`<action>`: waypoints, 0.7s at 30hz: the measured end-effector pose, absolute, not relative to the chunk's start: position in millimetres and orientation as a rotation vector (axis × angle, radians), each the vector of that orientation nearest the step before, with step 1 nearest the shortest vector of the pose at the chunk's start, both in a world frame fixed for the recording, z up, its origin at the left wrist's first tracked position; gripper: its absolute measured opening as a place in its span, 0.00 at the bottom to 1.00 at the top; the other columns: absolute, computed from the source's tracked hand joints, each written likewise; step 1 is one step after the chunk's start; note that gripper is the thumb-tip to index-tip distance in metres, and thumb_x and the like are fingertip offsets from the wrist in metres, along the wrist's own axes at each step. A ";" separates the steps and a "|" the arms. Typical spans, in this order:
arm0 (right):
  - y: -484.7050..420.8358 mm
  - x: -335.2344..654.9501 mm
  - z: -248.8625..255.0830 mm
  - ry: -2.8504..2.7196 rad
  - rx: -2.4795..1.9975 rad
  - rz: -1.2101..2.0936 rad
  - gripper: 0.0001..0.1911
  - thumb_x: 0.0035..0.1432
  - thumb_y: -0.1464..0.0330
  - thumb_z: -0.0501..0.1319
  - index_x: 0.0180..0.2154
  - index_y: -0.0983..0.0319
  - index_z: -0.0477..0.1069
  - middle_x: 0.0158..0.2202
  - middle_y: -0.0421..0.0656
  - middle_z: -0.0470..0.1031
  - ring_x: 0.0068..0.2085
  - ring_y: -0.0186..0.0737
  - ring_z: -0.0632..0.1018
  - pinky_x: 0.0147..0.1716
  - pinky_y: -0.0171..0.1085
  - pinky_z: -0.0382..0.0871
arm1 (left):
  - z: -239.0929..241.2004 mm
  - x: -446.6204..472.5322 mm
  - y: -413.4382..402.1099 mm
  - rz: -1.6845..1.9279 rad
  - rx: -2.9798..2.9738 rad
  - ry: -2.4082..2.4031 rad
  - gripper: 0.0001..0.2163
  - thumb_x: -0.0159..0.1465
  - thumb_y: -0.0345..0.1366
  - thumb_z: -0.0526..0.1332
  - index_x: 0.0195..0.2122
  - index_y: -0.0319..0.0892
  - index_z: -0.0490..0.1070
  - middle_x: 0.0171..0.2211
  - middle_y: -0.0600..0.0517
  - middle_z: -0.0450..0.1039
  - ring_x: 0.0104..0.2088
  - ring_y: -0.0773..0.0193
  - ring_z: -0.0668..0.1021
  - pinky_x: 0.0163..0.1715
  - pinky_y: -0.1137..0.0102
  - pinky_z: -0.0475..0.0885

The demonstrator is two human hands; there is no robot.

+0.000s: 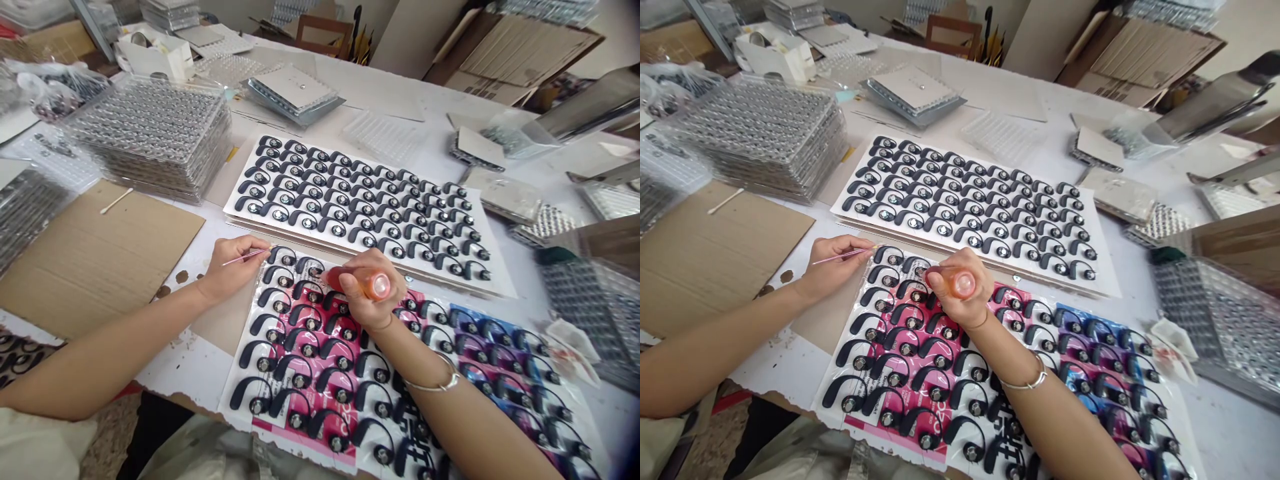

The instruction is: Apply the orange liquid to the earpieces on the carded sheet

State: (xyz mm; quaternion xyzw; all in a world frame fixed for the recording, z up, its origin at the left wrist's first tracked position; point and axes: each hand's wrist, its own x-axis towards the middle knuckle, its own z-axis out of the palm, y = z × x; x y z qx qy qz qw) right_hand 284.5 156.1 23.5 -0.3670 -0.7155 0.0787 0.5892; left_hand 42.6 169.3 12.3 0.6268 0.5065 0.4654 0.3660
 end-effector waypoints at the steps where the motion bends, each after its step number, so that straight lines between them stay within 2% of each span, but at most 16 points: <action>1: 156.1 284.5 23.5 -1.667 -0.854 0.176 0.07 0.51 0.65 0.65 0.31 0.60 0.70 0.24 0.39 0.71 0.23 0.35 0.71 0.22 0.38 0.66 | 12.9 42.8 169.2 1.195 1.614 1.301 0.09 0.57 0.39 0.66 0.34 0.39 0.78 0.35 0.48 0.80 0.34 0.60 0.82 0.38 0.69 0.78; 9: 155.8 283.2 23.2 -1.681 -0.882 0.136 0.09 0.52 0.62 0.65 0.31 0.59 0.69 0.23 0.39 0.71 0.23 0.35 0.71 0.22 0.39 0.66 | 13.7 43.2 169.7 1.190 1.619 1.312 0.08 0.56 0.38 0.66 0.33 0.40 0.78 0.34 0.49 0.80 0.34 0.61 0.82 0.37 0.70 0.79; 21: 155.4 283.5 23.9 -1.675 -0.856 0.194 0.07 0.51 0.66 0.66 0.31 0.60 0.70 0.25 0.39 0.71 0.24 0.35 0.71 0.23 0.38 0.66 | 13.7 43.4 169.1 1.196 1.617 1.288 0.08 0.56 0.38 0.66 0.33 0.39 0.78 0.35 0.48 0.80 0.33 0.61 0.82 0.36 0.70 0.78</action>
